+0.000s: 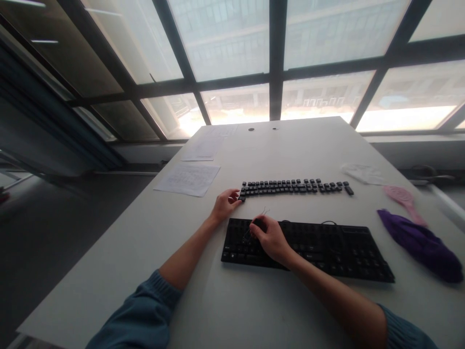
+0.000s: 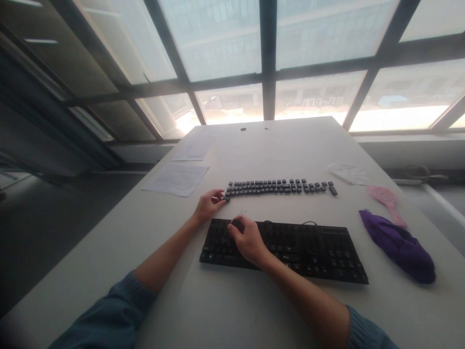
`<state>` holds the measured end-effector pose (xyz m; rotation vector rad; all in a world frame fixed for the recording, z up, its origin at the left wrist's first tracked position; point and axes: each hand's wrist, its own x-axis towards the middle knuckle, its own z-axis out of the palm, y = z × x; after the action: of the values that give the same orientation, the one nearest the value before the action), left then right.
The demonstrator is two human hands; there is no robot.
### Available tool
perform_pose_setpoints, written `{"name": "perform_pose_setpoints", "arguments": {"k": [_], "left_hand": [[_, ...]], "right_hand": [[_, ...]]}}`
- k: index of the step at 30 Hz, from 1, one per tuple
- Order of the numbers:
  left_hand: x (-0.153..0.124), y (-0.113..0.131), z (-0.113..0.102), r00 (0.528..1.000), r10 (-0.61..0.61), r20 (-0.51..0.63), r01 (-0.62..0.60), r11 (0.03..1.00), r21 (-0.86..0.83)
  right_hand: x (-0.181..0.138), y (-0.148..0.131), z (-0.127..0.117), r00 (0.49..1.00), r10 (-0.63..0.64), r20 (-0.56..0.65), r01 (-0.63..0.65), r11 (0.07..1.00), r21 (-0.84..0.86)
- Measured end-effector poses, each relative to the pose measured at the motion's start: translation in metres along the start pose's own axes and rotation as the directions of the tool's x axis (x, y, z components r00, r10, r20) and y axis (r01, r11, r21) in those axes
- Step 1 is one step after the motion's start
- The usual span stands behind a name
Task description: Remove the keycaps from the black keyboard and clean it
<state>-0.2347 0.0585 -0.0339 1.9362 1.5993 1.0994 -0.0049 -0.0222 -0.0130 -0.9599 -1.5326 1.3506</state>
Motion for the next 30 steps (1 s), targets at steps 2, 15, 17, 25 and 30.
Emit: {"name": "perform_pose_setpoints", "arguments": {"k": [2, 15, 17, 25, 30], "left_hand": [[0.0, 0.0, 0.0, 1.0, 0.007, -0.013, -0.007, 1.0, 0.025], [-0.014, 0.024, -0.017, 0.989, -0.009, -0.149, 0.008, 1.0, -0.003], [-0.027, 0.034, -0.026, 0.988, 0.004, -0.152, -0.003, 1.0, 0.006], [-0.096, 0.073, -0.051, 0.977, 0.165, 0.131, -0.165, 0.986, -0.014], [-0.105, 0.075, -0.049, 0.961, 0.192, 0.199, -0.195, 0.981, -0.009]], "right_hand": [[0.0, -0.001, 0.0, 1.0, 0.0, 0.003, 0.0, 1.0, -0.004], [-0.001, 0.002, 0.0, 0.999, -0.044, 0.006, 0.044, 0.994, 0.096], [-0.003, 0.0, 0.001, 0.997, -0.076, 0.008, 0.075, 0.995, 0.061], [-0.007, -0.017, 0.006, 0.96, -0.249, 0.124, 0.263, 0.958, -0.111], [-0.004, -0.017, 0.011, 0.964, -0.222, 0.143, 0.241, 0.962, -0.127]]}}
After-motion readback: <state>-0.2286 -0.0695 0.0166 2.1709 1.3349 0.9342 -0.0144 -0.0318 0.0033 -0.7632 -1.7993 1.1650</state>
